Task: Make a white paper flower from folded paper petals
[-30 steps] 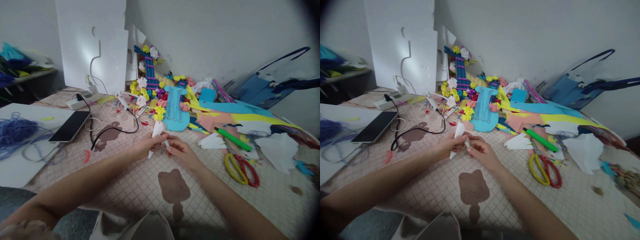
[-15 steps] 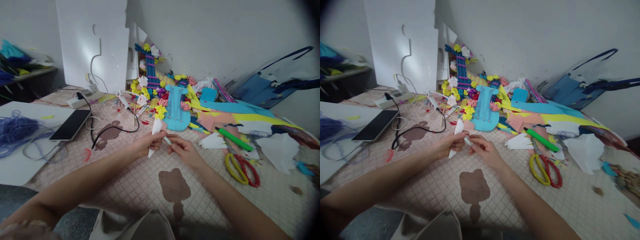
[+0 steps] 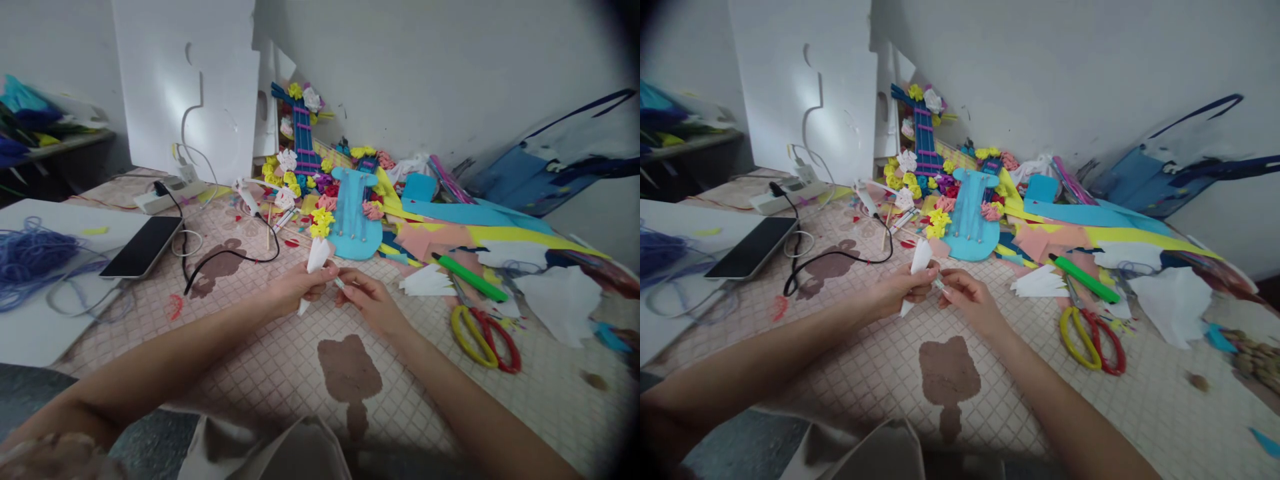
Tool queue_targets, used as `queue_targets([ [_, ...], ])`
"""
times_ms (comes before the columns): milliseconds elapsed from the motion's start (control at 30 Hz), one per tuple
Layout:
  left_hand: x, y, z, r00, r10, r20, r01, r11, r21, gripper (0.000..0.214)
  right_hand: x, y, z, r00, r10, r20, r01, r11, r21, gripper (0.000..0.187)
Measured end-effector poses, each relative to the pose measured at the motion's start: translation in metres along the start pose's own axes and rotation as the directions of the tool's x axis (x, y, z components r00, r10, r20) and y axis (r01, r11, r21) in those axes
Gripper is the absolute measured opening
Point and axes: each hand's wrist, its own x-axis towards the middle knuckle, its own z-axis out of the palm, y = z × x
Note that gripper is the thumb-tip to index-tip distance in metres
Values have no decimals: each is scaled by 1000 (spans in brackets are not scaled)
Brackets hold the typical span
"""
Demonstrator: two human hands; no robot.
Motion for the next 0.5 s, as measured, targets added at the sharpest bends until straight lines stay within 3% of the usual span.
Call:
queue_targets([
  [233,-2,-4,5,996,74,-46,-63,974,220,43,0,-5,3,998,-21,-58,13,991,-136,14],
  [333,0,-5,3,999,31,-23,-28,990,139,39,0,-9,3,998,-22,-52,11,980,-200,19],
  [500,7,-4,-7,995,-94,20,96,989,-108,37,1,-7,0,1000,20,2,-20,995,-97,24],
])
